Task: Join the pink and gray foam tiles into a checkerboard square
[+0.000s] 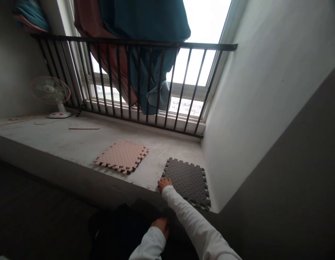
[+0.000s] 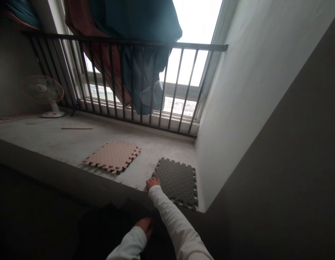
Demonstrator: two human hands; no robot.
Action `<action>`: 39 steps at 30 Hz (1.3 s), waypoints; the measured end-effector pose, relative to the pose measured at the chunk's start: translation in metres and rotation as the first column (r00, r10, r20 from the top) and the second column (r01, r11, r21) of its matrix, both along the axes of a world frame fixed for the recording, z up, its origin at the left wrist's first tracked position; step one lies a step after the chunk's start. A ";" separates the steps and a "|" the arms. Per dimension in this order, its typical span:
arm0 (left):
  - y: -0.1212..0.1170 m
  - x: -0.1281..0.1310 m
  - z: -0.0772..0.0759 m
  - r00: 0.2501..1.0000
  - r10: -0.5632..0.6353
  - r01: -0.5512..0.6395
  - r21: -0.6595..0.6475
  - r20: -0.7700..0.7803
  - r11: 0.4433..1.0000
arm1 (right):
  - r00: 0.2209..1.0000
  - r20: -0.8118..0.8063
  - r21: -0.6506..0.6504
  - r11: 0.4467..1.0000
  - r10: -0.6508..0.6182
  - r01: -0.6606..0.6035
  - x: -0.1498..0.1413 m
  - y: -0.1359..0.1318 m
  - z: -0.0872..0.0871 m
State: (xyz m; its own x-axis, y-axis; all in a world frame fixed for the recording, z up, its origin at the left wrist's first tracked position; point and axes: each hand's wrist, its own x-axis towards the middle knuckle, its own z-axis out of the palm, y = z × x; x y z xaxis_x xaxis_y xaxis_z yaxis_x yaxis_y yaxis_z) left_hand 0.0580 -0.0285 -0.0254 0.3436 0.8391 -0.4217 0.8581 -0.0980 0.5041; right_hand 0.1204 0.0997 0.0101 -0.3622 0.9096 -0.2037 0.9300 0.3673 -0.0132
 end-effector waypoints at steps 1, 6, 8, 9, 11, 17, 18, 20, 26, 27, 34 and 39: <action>0.000 0.000 0.000 1.000 -0.008 0.008 0.010 -0.022 1.000 | 1.000 0.000 0.010 1.000 -0.001 0.001 0.005 -0.002 -0.001; -0.001 0.004 0.000 0.993 -0.045 0.048 0.030 -0.106 0.998 | 1.000 -0.020 0.067 0.998 0.010 -0.009 0.026 -0.013 -0.003; -0.001 0.006 -0.001 0.992 -0.050 0.055 0.039 -0.118 0.998 | 1.000 -0.028 0.097 0.995 0.007 -0.004 0.028 -0.016 -0.003; -0.001 0.008 -0.002 0.992 -0.052 0.057 0.043 -0.119 0.997 | 1.000 -0.030 0.108 0.994 -0.001 0.004 0.028 -0.018 -0.004; -0.001 0.010 -0.003 0.992 -0.050 0.056 0.050 -0.115 0.997 | 0.999 -0.035 0.103 0.995 -0.012 0.015 0.026 -0.020 -0.004; -0.003 0.012 0.002 0.989 -0.083 0.088 0.032 -0.126 0.996 | 0.984 -0.147 0.000 0.995 -0.098 0.099 0.036 -0.019 -0.001; -0.004 0.011 0.003 0.987 -0.091 0.095 0.026 -0.131 0.995 | 0.978 -0.158 0.004 0.990 -0.136 0.138 0.043 -0.018 0.002; -0.004 0.009 0.004 0.986 -0.104 0.108 0.020 -0.133 0.994 | 0.963 -0.119 0.023 0.969 -0.240 0.245 0.066 -0.015 0.010; 0.005 0.007 -0.002 0.998 -0.014 0.017 0.051 -0.056 0.999 | 0.842 0.094 0.005 0.846 -0.532 0.534 0.163 0.006 0.022; 0.008 0.007 -0.002 0.999 0.018 -0.016 0.061 -0.036 0.998 | 0.826 0.114 -0.018 0.830 -0.553 0.558 0.177 0.010 0.020; 0.055 -0.010 -0.002 0.946 0.311 -0.323 0.206 0.092 0.924 | 0.858 0.112 -0.156 0.844 -0.501 0.513 0.208 0.030 0.005; 0.112 -0.044 0.012 0.816 0.578 -0.546 0.376 0.033 0.749 | 0.870 0.135 -0.155 0.858 -0.474 0.491 0.203 0.033 0.003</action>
